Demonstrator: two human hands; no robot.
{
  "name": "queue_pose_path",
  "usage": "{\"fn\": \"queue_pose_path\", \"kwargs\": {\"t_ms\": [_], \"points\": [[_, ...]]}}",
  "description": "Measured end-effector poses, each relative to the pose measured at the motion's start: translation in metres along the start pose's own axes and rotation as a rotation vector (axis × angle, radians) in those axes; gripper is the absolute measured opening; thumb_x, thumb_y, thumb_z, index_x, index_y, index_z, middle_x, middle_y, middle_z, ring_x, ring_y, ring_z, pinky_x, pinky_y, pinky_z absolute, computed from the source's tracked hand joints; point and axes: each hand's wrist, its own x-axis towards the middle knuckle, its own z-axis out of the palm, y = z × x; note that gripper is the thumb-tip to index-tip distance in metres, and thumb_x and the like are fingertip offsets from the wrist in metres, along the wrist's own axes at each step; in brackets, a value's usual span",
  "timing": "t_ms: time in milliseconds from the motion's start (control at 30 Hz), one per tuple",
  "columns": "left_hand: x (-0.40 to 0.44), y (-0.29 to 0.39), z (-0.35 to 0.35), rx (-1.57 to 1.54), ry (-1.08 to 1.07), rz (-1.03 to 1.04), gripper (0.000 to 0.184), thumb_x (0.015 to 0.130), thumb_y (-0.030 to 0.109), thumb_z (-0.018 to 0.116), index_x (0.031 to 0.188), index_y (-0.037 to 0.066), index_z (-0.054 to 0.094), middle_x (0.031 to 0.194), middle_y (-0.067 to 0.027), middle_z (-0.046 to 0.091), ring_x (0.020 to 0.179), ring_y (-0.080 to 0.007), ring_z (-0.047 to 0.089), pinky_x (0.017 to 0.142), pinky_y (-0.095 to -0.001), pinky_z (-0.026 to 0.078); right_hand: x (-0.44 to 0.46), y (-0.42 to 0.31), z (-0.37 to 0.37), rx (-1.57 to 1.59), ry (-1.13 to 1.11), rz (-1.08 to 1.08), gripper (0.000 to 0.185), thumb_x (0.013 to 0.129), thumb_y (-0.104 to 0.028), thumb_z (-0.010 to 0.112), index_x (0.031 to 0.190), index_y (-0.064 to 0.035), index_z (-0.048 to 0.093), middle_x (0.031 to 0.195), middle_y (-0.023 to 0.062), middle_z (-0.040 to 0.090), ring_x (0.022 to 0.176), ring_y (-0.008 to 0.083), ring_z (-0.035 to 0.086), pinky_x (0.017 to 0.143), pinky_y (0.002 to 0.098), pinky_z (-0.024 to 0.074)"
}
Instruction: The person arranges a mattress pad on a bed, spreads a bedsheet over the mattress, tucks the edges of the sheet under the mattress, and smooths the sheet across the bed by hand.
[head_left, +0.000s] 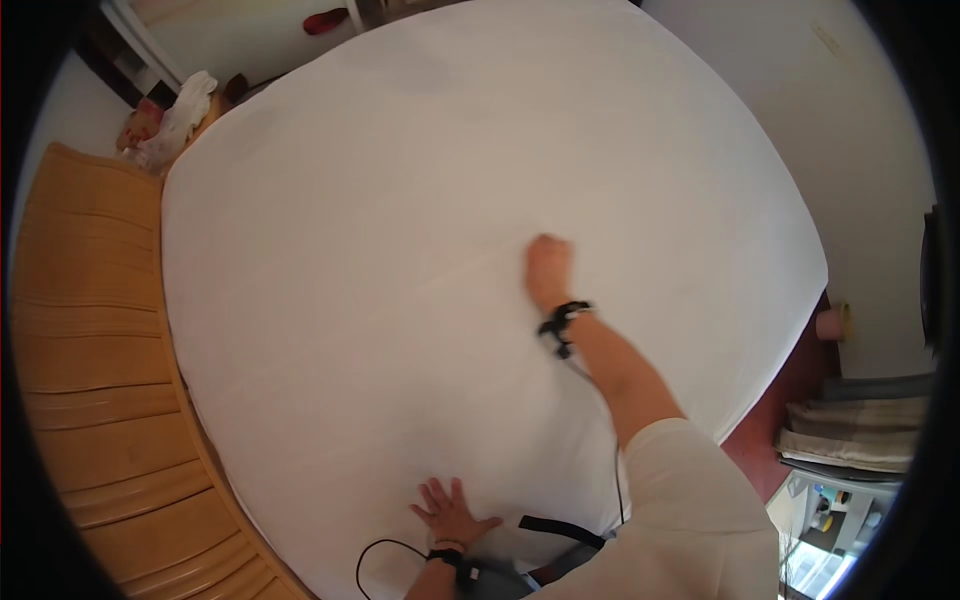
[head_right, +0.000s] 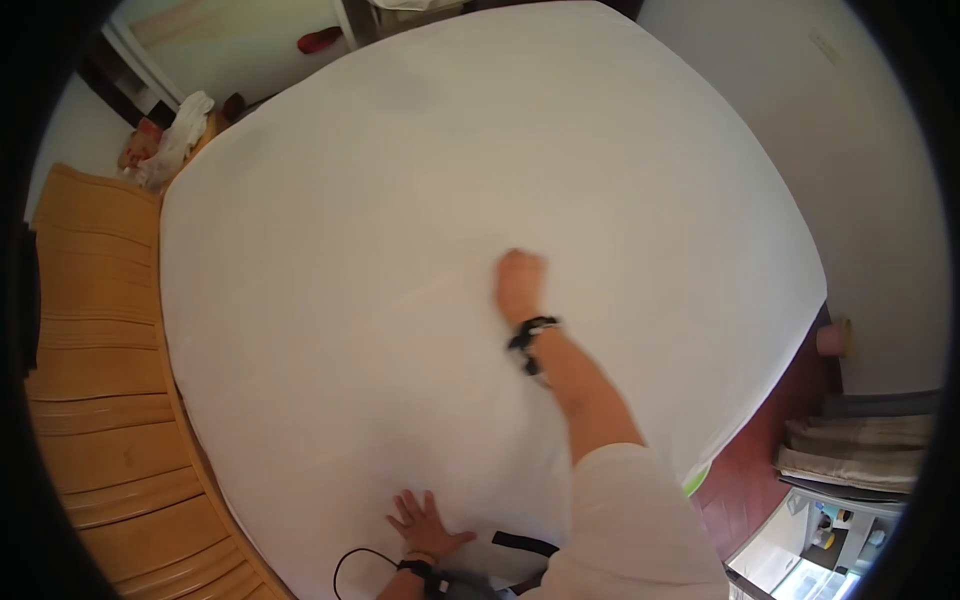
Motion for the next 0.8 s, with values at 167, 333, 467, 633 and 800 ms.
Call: {"fn": "queue_pose_path", "kwargs": {"t_ms": [167, 333, 467, 633, 800], "points": [[0.0, 0.006, -0.007, 0.059, -0.062, -0.075, 0.131, 0.05, 0.079, 0.063, 0.144, 0.005, 0.011, 0.146, -0.0308, -0.008, 0.135, -0.045, -0.017, 0.099, -0.067, -0.01, -0.192, 0.344, -0.037, -0.435, -0.032, 0.703, 0.016, 0.084, -0.012, 0.045, 0.088, -0.0054, 0.058, 0.09, 0.0116, 0.058, 0.087, 0.0277, 0.055, 0.076, 0.0407, 0.0429], [0.001, 0.005, -0.006, 0.171, -0.087, -0.117, 0.135, 0.048, 0.076, 0.068, 0.144, 0.002, 0.008, 0.146, -0.0312, -0.01, 0.135, -0.0445, -0.017, 0.1, -0.0654, -0.01, -0.434, 0.386, -0.129, -0.291, -0.491, 1.307, 0.021, 0.083, -0.017, 0.049, 0.088, -0.0009, 0.061, 0.095, 0.0142, 0.061, 0.091, 0.0296, 0.061, 0.079, 0.039, 0.0495], [0.005, 0.016, -0.013, 0.239, -0.142, -0.191, 0.139, 0.047, 0.071, 0.073, 0.144, 0.003, -0.002, 0.146, -0.0299, -0.012, 0.136, -0.0422, -0.016, 0.103, -0.0631, -0.004, -0.59, 0.345, -0.105, -0.417, -1.059, 0.936, 0.025, 0.084, -0.018, 0.048, 0.1, -0.0079, 0.064, 0.103, 0.014, 0.061, 0.098, 0.031, 0.059, 0.083, 0.0405, 0.0475], [0.007, 0.026, -0.013, 0.382, -0.229, -0.24, 0.142, 0.049, 0.068, 0.074, 0.143, 0.007, -0.012, 0.147, -0.0255, -0.016, 0.137, -0.0371, -0.016, 0.105, -0.0622, 0.006, -0.551, 0.23, -0.131, 0.199, -0.794, 0.743, 0.016, 0.08, -0.015, 0.051, 0.077, -0.0014, 0.061, 0.079, 0.0203, 0.062, 0.076, 0.0385, 0.06, 0.07, 0.0474, 0.0463], [0.01, 0.036, -0.011, 0.444, -0.226, -0.376, 0.14, 0.054, 0.067, 0.073, 0.141, 0.011, -0.022, 0.147, -0.0197, -0.023, 0.139, -0.0317, -0.015, 0.106, -0.061, 0.009, -0.579, 0.191, -0.159, 0.584, -0.814, 1.337, 0.03, 0.089, -0.027, 0.046, 0.097, -0.0033, 0.062, 0.101, 0.0203, 0.062, 0.099, 0.0356, 0.058, 0.086, 0.0442, 0.0449]]}}
